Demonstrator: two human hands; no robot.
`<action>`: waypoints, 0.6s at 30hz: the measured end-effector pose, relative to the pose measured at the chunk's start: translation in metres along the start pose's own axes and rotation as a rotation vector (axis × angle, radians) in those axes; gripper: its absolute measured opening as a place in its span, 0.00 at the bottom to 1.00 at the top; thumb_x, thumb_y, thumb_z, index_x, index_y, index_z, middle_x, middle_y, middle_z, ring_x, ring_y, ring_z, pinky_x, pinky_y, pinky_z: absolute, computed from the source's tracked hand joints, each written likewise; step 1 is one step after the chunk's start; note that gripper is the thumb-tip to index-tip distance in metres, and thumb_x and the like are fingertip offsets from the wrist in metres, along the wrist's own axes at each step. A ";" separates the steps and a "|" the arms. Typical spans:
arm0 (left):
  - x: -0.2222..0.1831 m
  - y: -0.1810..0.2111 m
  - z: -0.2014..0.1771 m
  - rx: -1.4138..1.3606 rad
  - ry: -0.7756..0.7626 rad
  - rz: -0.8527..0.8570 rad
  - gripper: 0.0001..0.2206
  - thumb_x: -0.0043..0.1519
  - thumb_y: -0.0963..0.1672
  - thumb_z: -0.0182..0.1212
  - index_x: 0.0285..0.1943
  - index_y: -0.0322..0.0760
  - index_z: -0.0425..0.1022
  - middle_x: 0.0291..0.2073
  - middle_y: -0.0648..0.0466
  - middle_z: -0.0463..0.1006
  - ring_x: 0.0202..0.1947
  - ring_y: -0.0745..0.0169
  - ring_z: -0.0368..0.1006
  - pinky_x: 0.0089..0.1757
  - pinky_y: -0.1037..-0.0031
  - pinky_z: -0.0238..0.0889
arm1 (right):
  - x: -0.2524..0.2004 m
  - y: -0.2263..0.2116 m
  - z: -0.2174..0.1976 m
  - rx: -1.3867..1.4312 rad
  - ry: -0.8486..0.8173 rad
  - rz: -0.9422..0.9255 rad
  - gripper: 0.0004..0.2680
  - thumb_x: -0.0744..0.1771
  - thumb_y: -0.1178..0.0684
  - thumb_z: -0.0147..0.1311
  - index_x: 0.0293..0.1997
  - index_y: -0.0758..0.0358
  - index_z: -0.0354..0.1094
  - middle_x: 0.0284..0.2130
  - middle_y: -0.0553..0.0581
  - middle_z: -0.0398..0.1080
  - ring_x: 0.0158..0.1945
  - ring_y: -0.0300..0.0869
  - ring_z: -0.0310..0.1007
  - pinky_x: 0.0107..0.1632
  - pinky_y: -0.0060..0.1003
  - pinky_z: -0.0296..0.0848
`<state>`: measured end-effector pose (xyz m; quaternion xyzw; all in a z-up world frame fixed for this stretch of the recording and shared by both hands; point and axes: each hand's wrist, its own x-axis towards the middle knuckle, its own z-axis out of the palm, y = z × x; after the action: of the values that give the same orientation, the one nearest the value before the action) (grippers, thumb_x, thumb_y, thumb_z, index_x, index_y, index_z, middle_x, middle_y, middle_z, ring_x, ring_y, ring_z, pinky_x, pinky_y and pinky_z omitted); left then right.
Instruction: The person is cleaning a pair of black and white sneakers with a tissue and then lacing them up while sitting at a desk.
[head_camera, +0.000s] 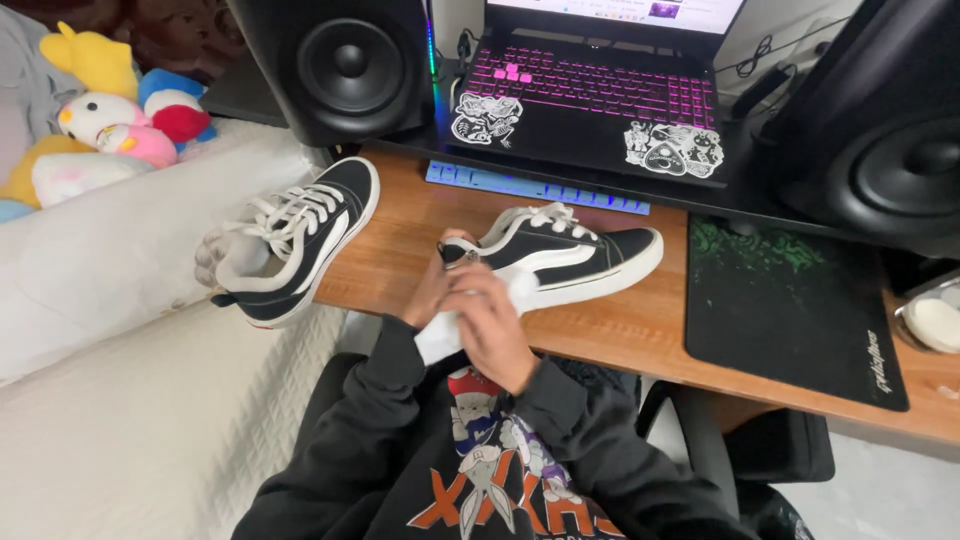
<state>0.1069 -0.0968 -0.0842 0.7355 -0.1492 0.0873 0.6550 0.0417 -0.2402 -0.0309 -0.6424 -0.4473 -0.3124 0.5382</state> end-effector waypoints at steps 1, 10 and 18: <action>0.003 0.001 -0.001 0.000 -0.004 0.001 0.16 0.66 0.49 0.56 0.59 0.41 0.65 0.42 0.46 0.68 0.45 0.52 0.66 0.52 0.66 0.60 | -0.003 0.008 0.000 -0.003 0.003 0.000 0.09 0.67 0.66 0.44 0.43 0.64 0.73 0.45 0.57 0.64 0.58 0.61 0.69 0.63 0.56 0.66; -0.010 0.028 0.014 -0.113 0.104 -0.089 0.17 0.65 0.52 0.60 0.57 0.44 0.68 0.43 0.53 0.66 0.46 0.59 0.63 0.50 0.68 0.60 | -0.011 0.027 -0.093 -0.717 0.082 0.096 0.12 0.65 0.70 0.52 0.50 0.66 0.72 0.44 0.64 0.68 0.56 0.61 0.69 0.61 0.53 0.68; -0.011 0.033 0.016 -0.125 0.113 -0.034 0.19 0.62 0.52 0.64 0.57 0.45 0.69 0.41 0.57 0.65 0.45 0.64 0.62 0.49 0.73 0.58 | 0.016 0.041 -0.188 -0.684 0.304 0.305 0.11 0.70 0.70 0.42 0.50 0.60 0.68 0.46 0.54 0.60 0.54 0.56 0.66 0.60 0.44 0.64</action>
<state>0.0844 -0.1144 -0.0594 0.6896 -0.1044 0.1081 0.7084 0.1004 -0.4197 0.0093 -0.7900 -0.1324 -0.4510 0.3937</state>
